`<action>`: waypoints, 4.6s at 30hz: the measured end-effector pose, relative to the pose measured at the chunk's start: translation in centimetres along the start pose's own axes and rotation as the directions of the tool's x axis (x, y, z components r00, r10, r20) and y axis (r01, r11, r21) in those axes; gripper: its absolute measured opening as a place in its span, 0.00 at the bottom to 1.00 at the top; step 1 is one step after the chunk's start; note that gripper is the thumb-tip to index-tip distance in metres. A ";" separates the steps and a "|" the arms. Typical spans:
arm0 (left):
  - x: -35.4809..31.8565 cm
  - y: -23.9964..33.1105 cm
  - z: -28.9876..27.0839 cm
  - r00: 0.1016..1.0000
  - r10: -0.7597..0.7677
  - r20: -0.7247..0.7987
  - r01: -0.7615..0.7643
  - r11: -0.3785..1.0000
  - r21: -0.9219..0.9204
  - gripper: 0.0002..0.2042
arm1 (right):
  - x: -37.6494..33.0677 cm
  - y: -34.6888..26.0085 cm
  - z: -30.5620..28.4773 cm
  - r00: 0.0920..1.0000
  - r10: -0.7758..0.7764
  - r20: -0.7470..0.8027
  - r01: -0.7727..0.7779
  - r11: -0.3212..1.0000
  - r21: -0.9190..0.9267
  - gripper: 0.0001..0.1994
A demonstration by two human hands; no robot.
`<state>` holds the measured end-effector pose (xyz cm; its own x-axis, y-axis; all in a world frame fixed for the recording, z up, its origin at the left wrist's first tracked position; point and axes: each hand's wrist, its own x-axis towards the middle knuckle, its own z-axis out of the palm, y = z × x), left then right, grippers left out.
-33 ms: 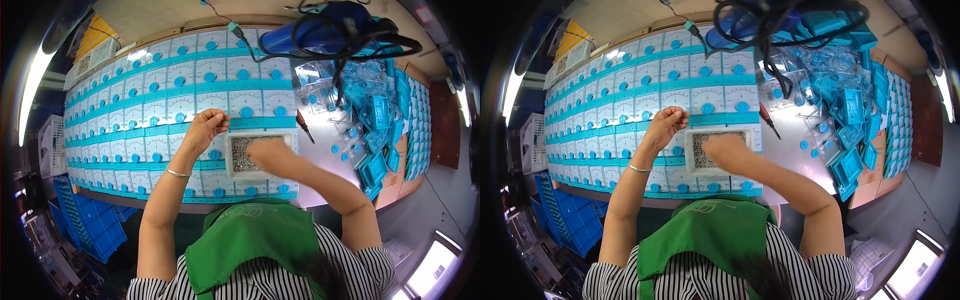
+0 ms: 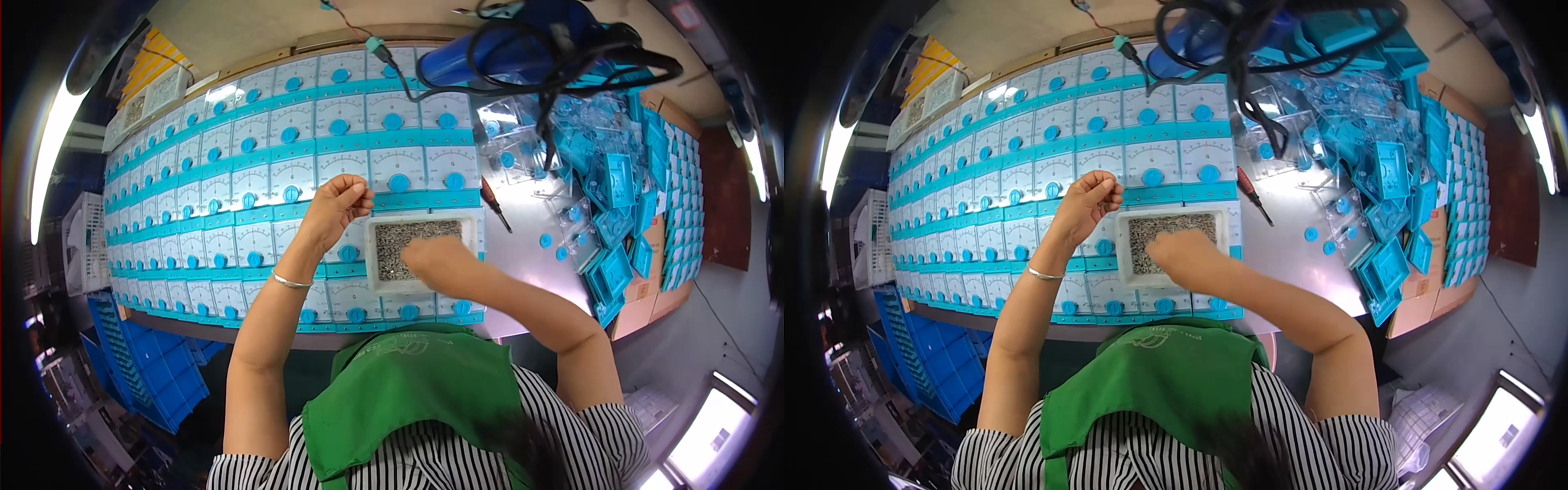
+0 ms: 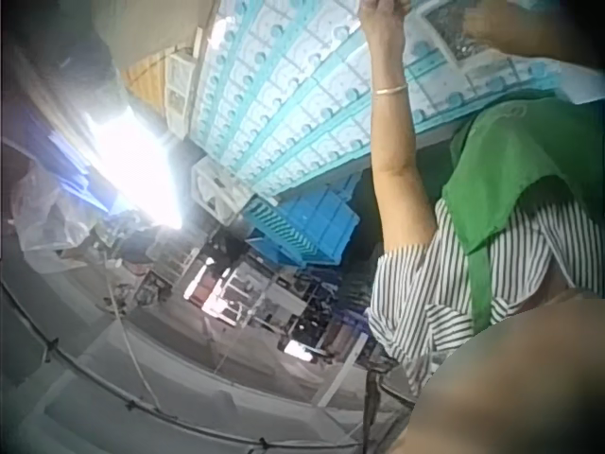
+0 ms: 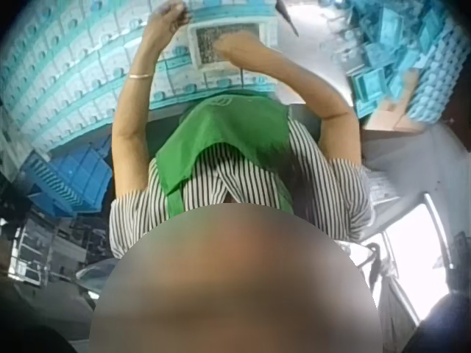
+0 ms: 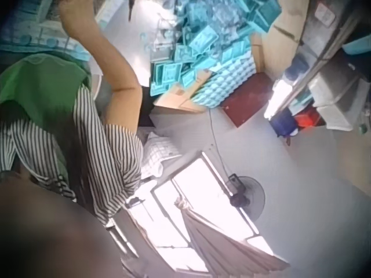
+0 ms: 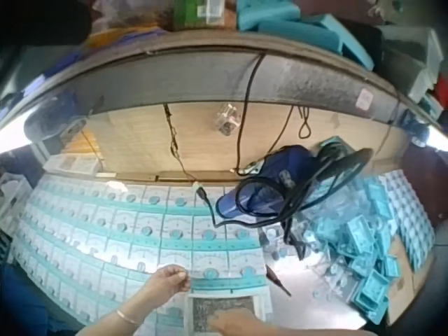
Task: The recorder is assembling analog meter panels by placing small internal components and then using an electric screwdriver to secure them.
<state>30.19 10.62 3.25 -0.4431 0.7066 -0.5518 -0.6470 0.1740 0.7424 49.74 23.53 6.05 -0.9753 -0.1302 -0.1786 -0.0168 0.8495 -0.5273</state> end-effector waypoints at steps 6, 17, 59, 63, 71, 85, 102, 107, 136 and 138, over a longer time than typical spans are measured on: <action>3.1 0.3 2.8 0.998 0.007 0.059 -0.016 0.988 0.151 0.07 | -2.0 0.6 2.6 0.998 0.035 -0.045 -0.035 0.999 0.012 0.02; 7.8 -1.0 8.0 0.985 0.042 0.169 -0.160 0.601 0.783 0.07 | -4.5 0.5 -1.8 0.840 0.323 -0.436 -0.001 0.804 0.594 0.02; 9.1 4.6 0.9 0.972 0.234 -0.005 -0.168 0.711 0.682 0.09 | -1.6 9.6 -3.1 0.685 0.485 -0.544 -0.256 0.859 0.444 0.10; 11.6 6.0 0.8 0.955 0.296 -0.007 -0.179 0.596 0.783 0.08 | -1.9 4.2 -1.6 0.884 -0.013 -0.468 0.100 0.982 0.161 0.06; 14.4 7.2 0.6 0.967 0.253 0.032 -0.141 0.427 0.893 0.07 | -1.1 0.6 2.2 1.000 -0.018 0.012 0.017 0.999 0.034 0.06; 12.6 6.5 -0.3 0.996 0.076 0.043 -0.084 0.961 0.264 0.04 | 0.9 2.3 -2.5 0.952 0.270 -0.141 -0.005 0.477 0.879 0.06; 13.1 4.8 4.0 0.993 0.070 0.093 -0.099 0.929 0.358 0.05 | 4.1 12.4 -3.2 0.697 0.638 -0.328 -0.155 0.580 0.799 0.07; 15.4 4.7 4.8 0.949 0.282 0.141 -0.314 0.814 0.488 0.04 | 2.7 12.4 -3.4 0.705 0.612 -0.358 -0.050 0.547 0.835 0.08; 13.7 9.3 9.7 0.930 0.203 0.305 -0.366 0.488 0.792 0.10 | 10.3 16.9 -4.0 0.631 0.503 -0.590 -0.273 0.857 0.438 0.07; 14.0 9.0 9.1 0.959 0.135 0.247 -0.282 0.490 0.825 0.10 | 10.7 17.1 -3.5 0.586 0.475 -0.656 -0.260 0.877 0.403 0.07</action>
<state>23.83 28.35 5.67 -0.3595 0.8710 -0.3349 0.3198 0.4522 0.8326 38.20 38.46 -1.98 -0.7242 0.6629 0.1900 0.3274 0.5730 -0.7513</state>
